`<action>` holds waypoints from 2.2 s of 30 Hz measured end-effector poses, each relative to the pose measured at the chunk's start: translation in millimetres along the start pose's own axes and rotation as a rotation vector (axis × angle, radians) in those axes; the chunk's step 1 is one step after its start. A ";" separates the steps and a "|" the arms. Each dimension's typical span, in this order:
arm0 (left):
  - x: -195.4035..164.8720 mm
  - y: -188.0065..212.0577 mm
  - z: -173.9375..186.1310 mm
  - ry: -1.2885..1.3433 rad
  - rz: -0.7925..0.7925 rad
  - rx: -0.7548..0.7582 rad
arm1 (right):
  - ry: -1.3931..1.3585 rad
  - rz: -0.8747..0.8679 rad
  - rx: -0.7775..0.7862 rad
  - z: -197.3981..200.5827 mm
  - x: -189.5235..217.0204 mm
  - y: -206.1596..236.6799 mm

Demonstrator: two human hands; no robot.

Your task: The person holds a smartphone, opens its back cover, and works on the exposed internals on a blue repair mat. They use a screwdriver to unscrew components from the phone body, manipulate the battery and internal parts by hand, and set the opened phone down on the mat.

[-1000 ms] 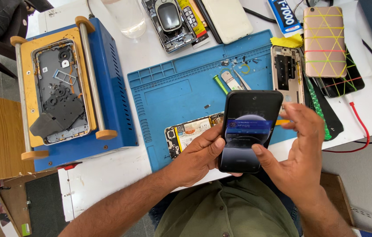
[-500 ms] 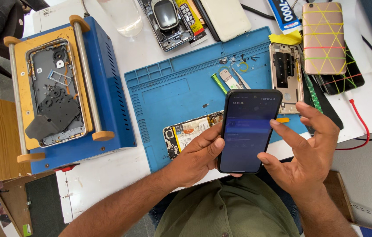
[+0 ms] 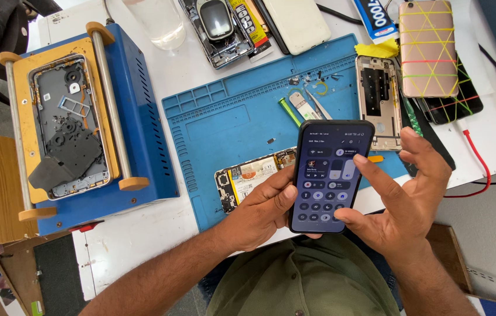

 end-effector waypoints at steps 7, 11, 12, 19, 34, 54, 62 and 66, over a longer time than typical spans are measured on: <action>3.4 4.0 4.8 -0.004 -0.008 -0.013 | -0.300 -0.056 -0.073 -6.6 -1.6 3.0; 7.9 5.3 8.2 -0.001 0.016 -0.039 | -0.517 -0.133 -0.010 -13.9 -4.9 12.5; 8.5 5.7 8.7 0.006 0.027 -0.052 | -0.594 -0.194 0.036 -15.2 -5.5 16.7; 0.3 3.6 3.2 0.012 -0.002 -0.020 | -0.762 -0.393 0.216 -18.8 3.9 33.4; 2.5 6.6 7.7 0.132 0.018 -0.037 | -0.951 -0.485 0.324 -20.3 0.0 36.6; 12.7 7.2 4.8 -0.063 0.089 -0.052 | -0.930 -0.625 0.198 -38.5 4.1 17.5; 11.2 10.5 6.2 -0.087 0.052 -0.004 | -1.070 -0.650 0.216 -35.1 4.9 20.4; 13.1 13.2 3.3 -0.130 0.100 0.019 | -0.838 -0.566 0.305 -26.6 16.3 22.4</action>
Point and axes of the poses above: each hand's wrist, its own y-axis away from the middle knuckle, its own z-axis out of the back of the hand, x = y × z, the point moved 3 cm from there along -y, towards the middle knuckle, and after that the axes turned 12 degrees about -z, right-handed, at the moved point
